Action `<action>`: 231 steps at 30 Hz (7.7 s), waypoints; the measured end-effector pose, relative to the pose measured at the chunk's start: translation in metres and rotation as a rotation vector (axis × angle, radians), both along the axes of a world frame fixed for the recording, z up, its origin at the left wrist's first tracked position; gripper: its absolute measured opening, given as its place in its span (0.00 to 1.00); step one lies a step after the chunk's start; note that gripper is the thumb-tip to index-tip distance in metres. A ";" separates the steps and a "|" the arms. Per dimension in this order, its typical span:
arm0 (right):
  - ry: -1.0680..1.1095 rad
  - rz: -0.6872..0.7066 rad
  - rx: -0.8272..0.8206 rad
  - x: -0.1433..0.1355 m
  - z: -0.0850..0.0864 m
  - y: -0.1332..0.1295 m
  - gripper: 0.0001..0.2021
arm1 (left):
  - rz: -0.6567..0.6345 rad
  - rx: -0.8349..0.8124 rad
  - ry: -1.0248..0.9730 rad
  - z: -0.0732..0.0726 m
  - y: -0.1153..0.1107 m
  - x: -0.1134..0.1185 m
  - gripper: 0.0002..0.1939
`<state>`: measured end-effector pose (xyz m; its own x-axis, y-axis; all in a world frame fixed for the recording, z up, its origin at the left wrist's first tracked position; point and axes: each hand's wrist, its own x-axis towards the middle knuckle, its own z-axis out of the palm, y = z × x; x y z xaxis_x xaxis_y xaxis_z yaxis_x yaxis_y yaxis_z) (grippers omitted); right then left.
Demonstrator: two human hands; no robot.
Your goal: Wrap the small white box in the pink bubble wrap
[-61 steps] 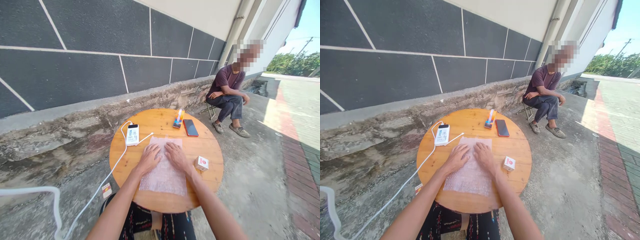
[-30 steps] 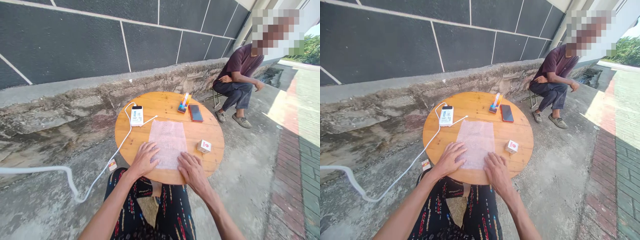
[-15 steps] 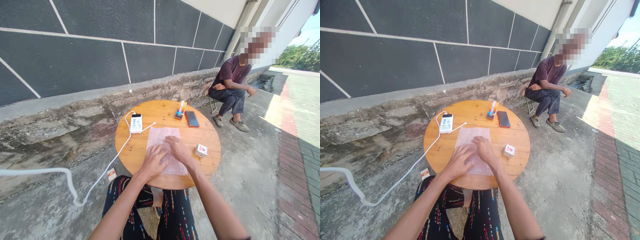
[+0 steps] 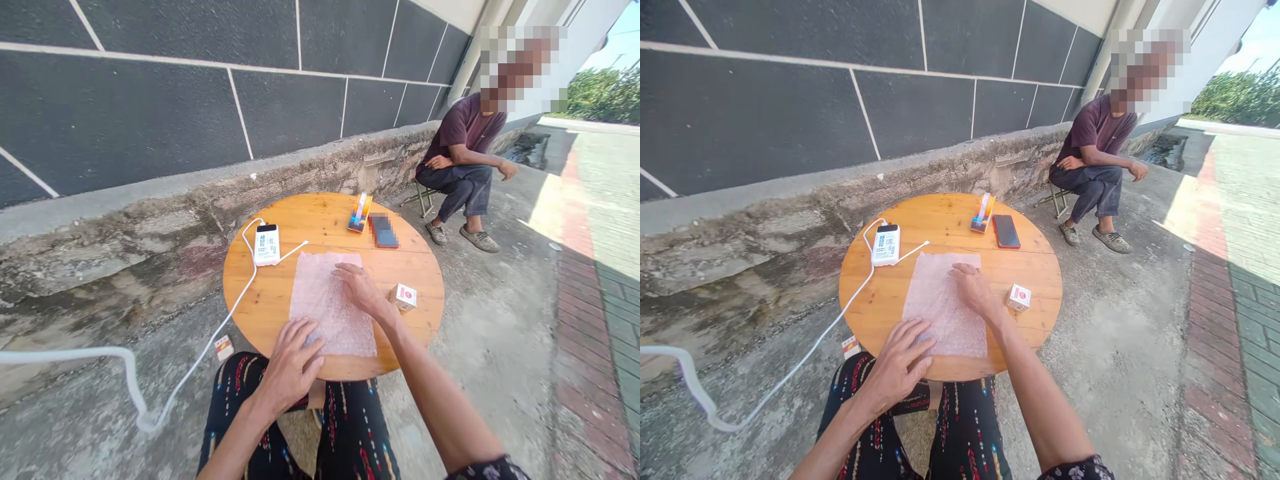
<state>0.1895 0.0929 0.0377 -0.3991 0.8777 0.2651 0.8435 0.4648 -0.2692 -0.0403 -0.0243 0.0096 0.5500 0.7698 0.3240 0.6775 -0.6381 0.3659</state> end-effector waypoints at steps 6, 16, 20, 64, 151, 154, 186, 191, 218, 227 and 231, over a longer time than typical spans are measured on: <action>-0.020 -0.325 0.065 0.082 0.016 -0.057 0.21 | 0.005 0.029 -0.033 0.014 -0.001 0.014 0.15; 0.117 -0.367 -0.030 0.095 -0.004 -0.068 0.23 | -0.042 -0.015 -0.090 -0.003 -0.011 0.027 0.12; 0.216 -0.131 -0.022 0.049 0.011 -0.069 0.23 | 0.001 0.015 -0.140 -0.005 -0.014 0.027 0.12; 0.075 -0.063 0.026 -0.004 -0.030 -0.160 0.10 | 0.217 0.055 -0.241 -0.010 -0.008 -0.011 0.18; 0.204 0.175 -0.242 0.001 0.024 -0.021 0.21 | 0.167 0.078 -0.281 0.031 0.028 0.035 0.06; 0.414 0.179 -0.271 0.018 0.027 -0.029 0.18 | 0.180 0.059 -0.265 0.040 0.048 0.038 0.05; 0.657 -0.376 -0.243 0.023 -0.033 -0.104 0.20 | 0.123 -0.441 -0.310 0.050 0.077 0.046 0.06; 0.472 -0.445 0.116 0.019 -0.019 -0.116 0.17 | 0.133 -0.482 -0.309 0.048 0.080 0.044 0.05; -0.140 -0.026 0.038 -0.029 0.019 -0.091 0.14 | 0.596 -0.705 -0.476 0.025 0.028 -0.036 0.25; -0.147 -0.027 0.069 -0.028 0.016 -0.093 0.12 | 0.666 -0.698 -0.488 0.026 0.048 0.005 0.16; -0.143 -0.014 0.074 -0.027 0.016 -0.093 0.12 | 0.634 -0.731 -0.524 0.027 0.050 0.014 0.13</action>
